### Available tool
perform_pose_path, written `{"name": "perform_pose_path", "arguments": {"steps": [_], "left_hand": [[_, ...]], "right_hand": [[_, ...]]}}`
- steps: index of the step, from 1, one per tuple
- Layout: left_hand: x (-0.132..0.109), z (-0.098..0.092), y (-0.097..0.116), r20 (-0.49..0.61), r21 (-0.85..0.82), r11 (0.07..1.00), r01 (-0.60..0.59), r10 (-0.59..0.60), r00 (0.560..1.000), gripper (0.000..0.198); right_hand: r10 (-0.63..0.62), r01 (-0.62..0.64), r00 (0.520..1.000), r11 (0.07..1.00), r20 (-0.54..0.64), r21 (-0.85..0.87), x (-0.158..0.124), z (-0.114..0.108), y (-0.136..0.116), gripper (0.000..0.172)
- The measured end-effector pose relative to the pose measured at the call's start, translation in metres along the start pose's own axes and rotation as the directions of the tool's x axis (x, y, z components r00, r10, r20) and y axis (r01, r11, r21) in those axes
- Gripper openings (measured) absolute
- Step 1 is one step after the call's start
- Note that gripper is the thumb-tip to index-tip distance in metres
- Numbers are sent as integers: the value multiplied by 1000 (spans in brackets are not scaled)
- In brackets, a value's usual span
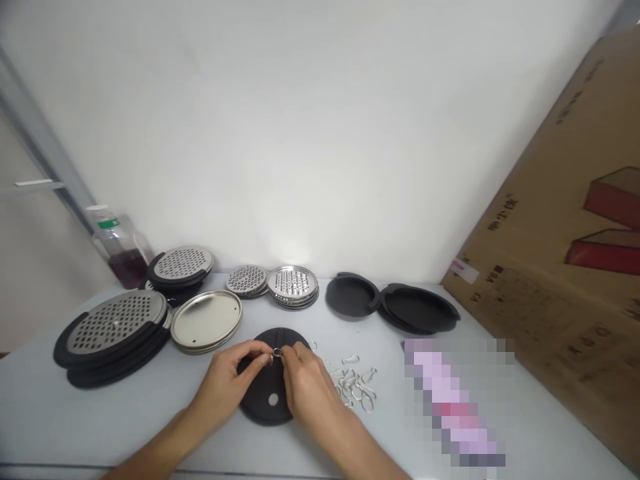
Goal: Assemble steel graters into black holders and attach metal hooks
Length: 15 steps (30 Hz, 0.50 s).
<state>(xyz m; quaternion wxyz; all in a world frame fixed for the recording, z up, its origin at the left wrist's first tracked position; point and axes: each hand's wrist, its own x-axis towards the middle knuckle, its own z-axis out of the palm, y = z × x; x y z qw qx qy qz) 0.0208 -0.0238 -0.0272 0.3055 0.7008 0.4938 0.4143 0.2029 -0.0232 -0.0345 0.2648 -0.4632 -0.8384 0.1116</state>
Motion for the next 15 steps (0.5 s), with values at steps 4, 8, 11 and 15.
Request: {"name": "perform_pose_path", "arguments": {"steps": [4,8,11,15], "left_hand": [[-3,2,0,-2,65,994,-83,84,996,17],[-4,3,-2,-33,201,958,-206,217,976,18],[-5,5,-4,-16,282,905,-319,337,941,18],[-6,6,-6,34,341,841,-419,435,900,21]], "right_hand": [[-13,14,1000,999,-14,42,-1,-2,-3,25],[-28,31,999,995,-37,90,-1,-4,-5,25],[-12,16,999,993,-35,114,-2,-4,-5,25],[27,-24,1000,991,-15,128,-2,-4,-5,25]]}}
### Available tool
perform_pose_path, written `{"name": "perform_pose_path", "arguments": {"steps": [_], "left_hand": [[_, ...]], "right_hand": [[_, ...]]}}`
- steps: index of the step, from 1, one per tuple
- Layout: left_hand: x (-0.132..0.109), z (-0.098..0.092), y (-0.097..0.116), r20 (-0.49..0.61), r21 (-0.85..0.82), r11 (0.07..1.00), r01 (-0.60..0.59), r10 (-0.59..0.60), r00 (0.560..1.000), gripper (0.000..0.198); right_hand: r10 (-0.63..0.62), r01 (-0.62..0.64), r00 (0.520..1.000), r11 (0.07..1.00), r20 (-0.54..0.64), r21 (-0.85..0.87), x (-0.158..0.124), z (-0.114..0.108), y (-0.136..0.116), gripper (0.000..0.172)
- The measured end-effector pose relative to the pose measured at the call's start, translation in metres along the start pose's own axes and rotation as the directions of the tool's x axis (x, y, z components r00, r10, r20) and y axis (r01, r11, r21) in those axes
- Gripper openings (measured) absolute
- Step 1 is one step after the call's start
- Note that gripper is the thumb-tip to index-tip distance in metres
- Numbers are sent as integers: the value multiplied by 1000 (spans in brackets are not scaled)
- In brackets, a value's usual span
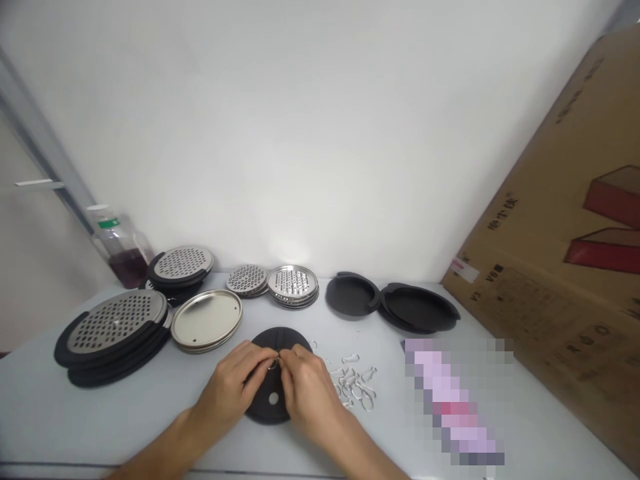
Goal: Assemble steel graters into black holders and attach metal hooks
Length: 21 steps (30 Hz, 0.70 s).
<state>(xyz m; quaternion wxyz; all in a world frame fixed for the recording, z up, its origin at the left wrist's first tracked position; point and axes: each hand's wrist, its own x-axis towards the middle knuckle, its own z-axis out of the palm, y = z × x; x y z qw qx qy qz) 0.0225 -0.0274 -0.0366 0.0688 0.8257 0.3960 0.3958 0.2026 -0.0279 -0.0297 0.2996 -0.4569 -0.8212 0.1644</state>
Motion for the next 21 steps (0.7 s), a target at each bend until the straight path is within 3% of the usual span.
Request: {"name": "perform_pose_path", "arguments": {"steps": [10,21], "left_hand": [[-3,2,-2,11,72,994,-85,85,996,24],[-1,0,-8,-43,18,999,39,-38,998,19]], "right_hand": [[-16,15,1000,999,6,51,-1,-2,-1,27],[-3,3,1000,999,4,41,0,-3,-1,28]]}}
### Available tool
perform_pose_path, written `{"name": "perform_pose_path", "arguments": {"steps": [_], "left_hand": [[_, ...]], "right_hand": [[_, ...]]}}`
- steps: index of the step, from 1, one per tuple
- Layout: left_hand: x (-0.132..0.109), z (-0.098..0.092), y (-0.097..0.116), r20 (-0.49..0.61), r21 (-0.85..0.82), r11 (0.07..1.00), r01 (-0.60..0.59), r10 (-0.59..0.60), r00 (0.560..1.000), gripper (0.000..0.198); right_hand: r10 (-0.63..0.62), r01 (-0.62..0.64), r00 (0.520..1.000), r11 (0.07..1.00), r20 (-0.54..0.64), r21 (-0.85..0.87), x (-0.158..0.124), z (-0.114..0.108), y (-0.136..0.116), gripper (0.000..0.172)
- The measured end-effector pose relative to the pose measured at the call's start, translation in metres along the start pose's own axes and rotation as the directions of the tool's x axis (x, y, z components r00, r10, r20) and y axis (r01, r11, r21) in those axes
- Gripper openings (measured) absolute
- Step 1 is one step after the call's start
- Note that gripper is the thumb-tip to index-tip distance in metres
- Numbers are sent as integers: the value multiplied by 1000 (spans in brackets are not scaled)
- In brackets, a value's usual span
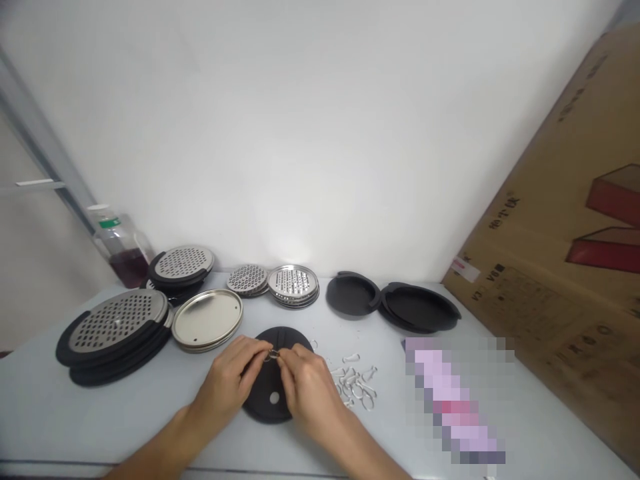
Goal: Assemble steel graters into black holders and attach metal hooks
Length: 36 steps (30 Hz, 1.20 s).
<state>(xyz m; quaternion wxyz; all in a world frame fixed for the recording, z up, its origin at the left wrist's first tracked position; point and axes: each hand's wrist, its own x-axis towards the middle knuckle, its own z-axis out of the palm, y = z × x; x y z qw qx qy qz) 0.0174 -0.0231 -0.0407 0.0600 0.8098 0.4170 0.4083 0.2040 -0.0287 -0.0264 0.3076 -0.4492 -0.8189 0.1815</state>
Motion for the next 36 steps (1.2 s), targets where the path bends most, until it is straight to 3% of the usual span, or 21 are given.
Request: {"name": "perform_pose_path", "arguments": {"steps": [12,19,28,30,33,36], "left_hand": [[1,-2,0,0,-122,970,212,-214,977,16],[4,-7,8,19,-185,965,185,-185,983,17],[1,-6,7,31,-239,957,161,-158,987,14],[2,-6,7,26,-269,951,150,-149,989,14],[3,-6,10,52,-316,940,128,-118,992,17],[4,-7,12,70,-337,932,131,-114,991,18]], "right_hand": [[39,-32,994,997,-102,70,1,-1,3,19],[-8,34,985,989,-173,145,0,-1,3,18],[3,22,993,978,-121,207,0,-2,1,21],[-1,22,996,976,-95,217,-1,-4,1,31],[-35,42,999,967,-33,249,-2,-3,1,58],[-42,38,999,958,5,284,-2,0,1,63]]}}
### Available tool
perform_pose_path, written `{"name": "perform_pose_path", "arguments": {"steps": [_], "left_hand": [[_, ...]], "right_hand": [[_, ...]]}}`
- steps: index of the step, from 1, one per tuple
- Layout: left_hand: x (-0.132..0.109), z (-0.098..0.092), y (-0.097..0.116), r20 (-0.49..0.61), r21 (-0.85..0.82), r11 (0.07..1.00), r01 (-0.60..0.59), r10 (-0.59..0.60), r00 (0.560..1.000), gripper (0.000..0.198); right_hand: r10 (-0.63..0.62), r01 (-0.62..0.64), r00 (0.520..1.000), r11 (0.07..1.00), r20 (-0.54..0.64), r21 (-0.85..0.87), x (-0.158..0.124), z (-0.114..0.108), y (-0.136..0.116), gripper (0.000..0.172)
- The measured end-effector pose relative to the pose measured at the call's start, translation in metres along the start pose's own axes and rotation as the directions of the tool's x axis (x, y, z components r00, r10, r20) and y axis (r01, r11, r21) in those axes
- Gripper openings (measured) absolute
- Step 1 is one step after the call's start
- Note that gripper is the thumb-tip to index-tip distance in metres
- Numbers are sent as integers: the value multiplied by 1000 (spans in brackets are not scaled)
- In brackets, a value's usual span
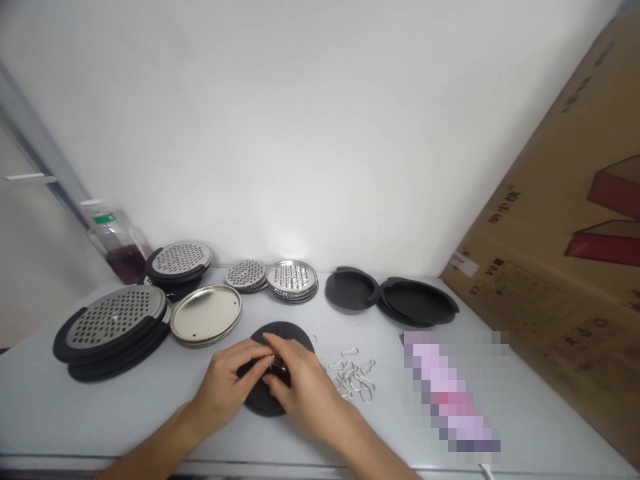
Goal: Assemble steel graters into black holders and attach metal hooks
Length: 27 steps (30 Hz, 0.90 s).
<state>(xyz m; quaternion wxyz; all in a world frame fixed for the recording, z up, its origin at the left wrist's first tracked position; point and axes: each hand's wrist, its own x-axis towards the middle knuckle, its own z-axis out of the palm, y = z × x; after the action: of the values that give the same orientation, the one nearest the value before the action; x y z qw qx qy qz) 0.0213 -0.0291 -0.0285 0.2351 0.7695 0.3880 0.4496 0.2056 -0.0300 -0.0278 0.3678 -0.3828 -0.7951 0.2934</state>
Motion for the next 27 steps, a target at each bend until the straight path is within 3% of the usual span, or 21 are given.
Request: {"name": "perform_pose_path", "arguments": {"steps": [9,17,22,27], "left_hand": [[-1,-1,0,-14,-7,999,43,-43,999,16],[-1,-2,-6,-183,105,987,121,-100,978,13],[1,-1,-4,-150,105,987,121,-104,983,14],[1,0,0,-111,47,991,125,-119,987,14]], "right_hand": [[39,-39,998,999,-46,-4,4,-2,-7,26],[115,-122,988,990,-99,-72,5,-5,-5,15],[85,-94,986,994,-147,-58,5,-7,-6,17],[120,-117,990,992,-78,39,7,-7,-11,20]]}}
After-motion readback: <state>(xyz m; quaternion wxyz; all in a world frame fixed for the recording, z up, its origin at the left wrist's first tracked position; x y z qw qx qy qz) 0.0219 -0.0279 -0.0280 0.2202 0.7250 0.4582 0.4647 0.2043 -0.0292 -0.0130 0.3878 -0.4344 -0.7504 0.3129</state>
